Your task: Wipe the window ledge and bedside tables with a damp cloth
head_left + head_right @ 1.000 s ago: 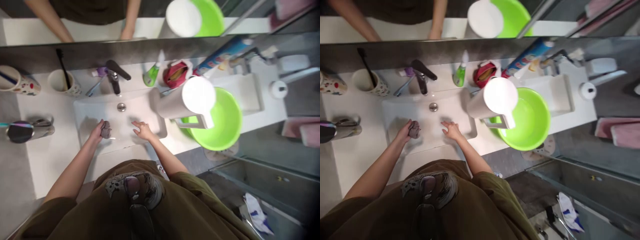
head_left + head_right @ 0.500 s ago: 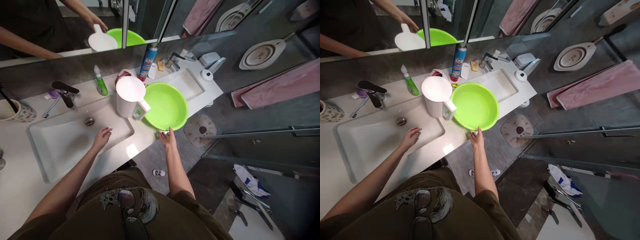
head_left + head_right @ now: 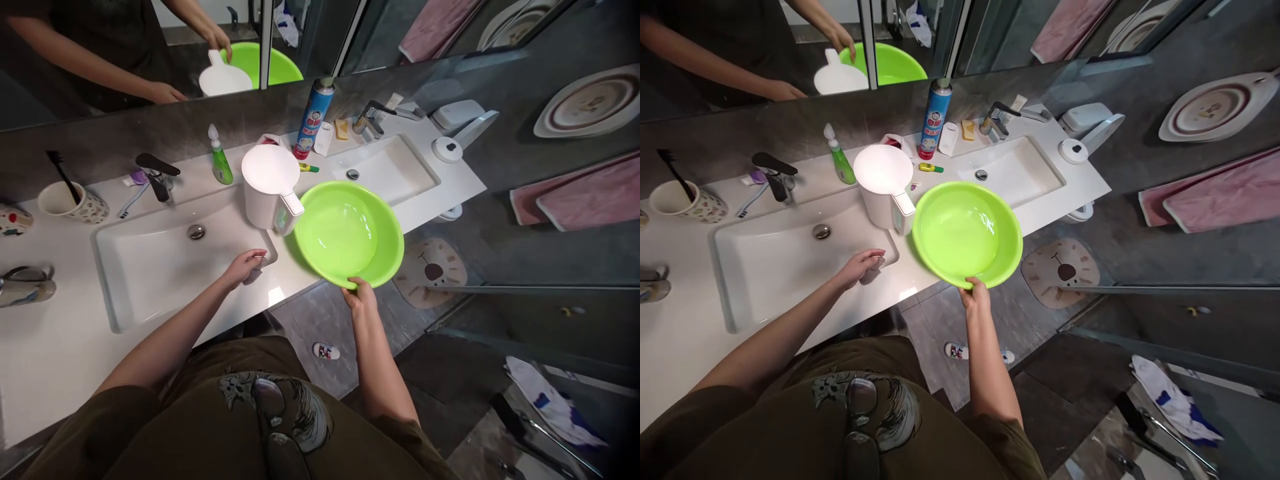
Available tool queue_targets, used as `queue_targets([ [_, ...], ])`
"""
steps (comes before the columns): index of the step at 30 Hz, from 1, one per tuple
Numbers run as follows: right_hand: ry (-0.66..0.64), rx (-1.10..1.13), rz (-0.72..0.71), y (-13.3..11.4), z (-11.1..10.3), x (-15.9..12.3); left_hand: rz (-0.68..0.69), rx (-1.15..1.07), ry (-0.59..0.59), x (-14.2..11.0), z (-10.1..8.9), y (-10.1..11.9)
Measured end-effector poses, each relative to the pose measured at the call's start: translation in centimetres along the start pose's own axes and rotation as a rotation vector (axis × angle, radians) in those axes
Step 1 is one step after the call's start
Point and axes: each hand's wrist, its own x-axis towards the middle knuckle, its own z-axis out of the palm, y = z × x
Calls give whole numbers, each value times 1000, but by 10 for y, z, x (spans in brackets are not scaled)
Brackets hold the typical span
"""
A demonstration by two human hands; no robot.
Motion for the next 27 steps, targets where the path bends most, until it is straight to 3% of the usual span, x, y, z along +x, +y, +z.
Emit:
queue_targets([
  [7, 178, -18, 47, 30, -54, -67, -95, -200, -184, 11, 41, -5],
  [11, 230, -36, 49, 56, -88, -108, -77, -224, -286, -2, 48, -15],
  [15, 260, -55, -44, 80, -118, -141, -92, -208, -300, -31, 35, -37],
  [18, 249, -131, -91, 93, -127, -162, -117, -207, -267, -59, 17, -54],
  [27, 204, -246, -78, 120, -96, -205, -138, -355, -160, -116, -47, -76],
])
